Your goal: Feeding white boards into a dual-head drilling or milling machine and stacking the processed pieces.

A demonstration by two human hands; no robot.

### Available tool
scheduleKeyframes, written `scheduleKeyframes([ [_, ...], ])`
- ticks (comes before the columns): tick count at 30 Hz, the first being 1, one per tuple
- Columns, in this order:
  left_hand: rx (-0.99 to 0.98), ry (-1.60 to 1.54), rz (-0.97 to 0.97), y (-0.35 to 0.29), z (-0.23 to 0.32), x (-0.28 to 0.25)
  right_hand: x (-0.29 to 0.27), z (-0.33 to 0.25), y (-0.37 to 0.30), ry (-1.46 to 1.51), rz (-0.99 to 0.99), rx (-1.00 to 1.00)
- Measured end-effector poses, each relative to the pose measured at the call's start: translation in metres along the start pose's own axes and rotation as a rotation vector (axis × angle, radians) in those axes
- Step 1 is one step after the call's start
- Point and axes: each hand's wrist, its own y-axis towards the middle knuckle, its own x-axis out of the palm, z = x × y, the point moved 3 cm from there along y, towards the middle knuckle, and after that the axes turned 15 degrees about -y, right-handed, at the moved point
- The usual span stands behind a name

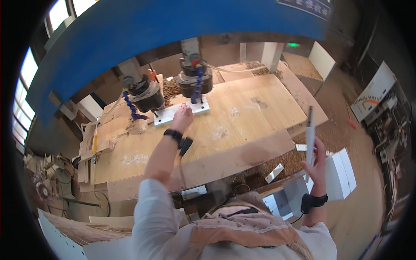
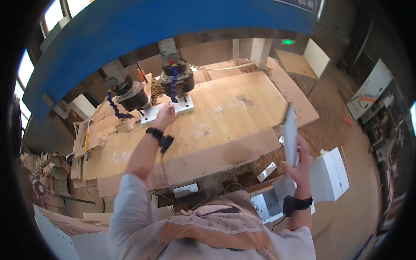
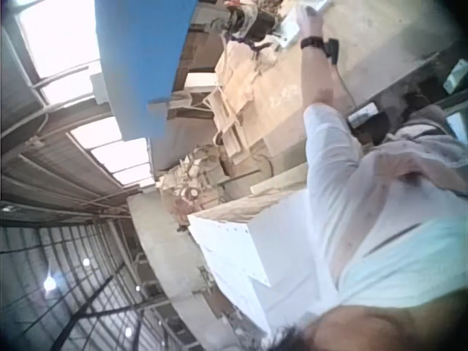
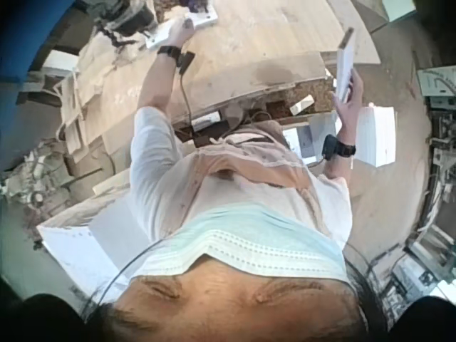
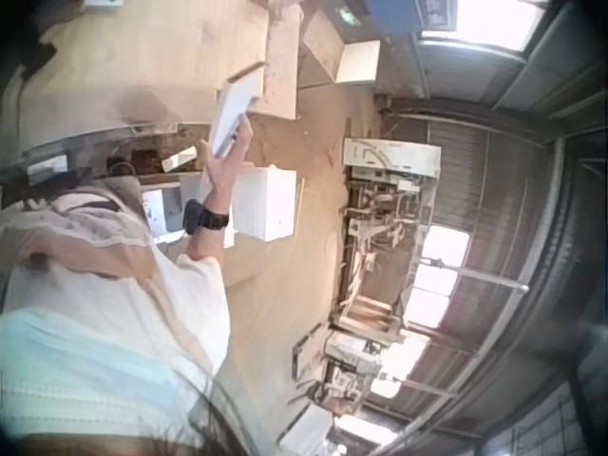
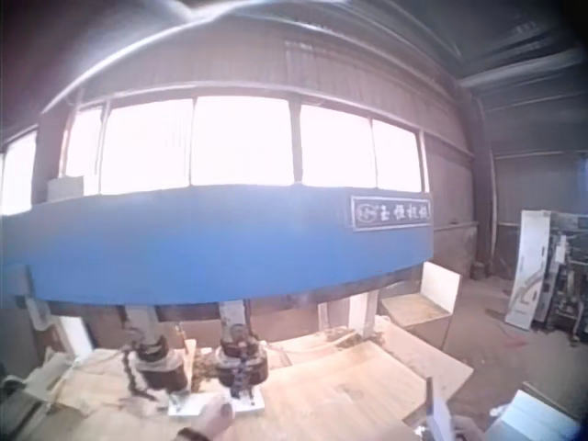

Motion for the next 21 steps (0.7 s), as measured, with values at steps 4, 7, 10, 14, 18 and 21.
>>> scheduleKeyframes([
  [4, -0.188, 0.045, -0.048, 0.018, -0.033, 0.013, 0.051, -0.079, 0.056, 0.134, -0.159, -0.292],
  [7, -0.103, -0.03, -0.129, -0.013, -0.004, 0.005, 0.096, -0.118, 0.08, 0.221, -0.309, -0.43],
  [10, 0.078, -0.129, -0.022, -0.093, 0.044, 0.006, 0.169, -0.145, 0.101, 0.054, -0.481, -0.475],
  [14, 0.045, -0.259, -0.052, -0.208, 0.1, -0.017, 0.3, -0.149, 0.122, -0.059, -0.7, -0.611],
  [18, -0.07, -0.274, 0.005, -0.323, 0.123, -0.047, 0.406, -0.167, 0.145, -0.332, -0.724, -0.847],
  [21, -0.342, -0.285, 0.117, -0.411, 0.129, -0.074, 0.47, -0.187, 0.189, -0.611, -0.844, -0.847],
])
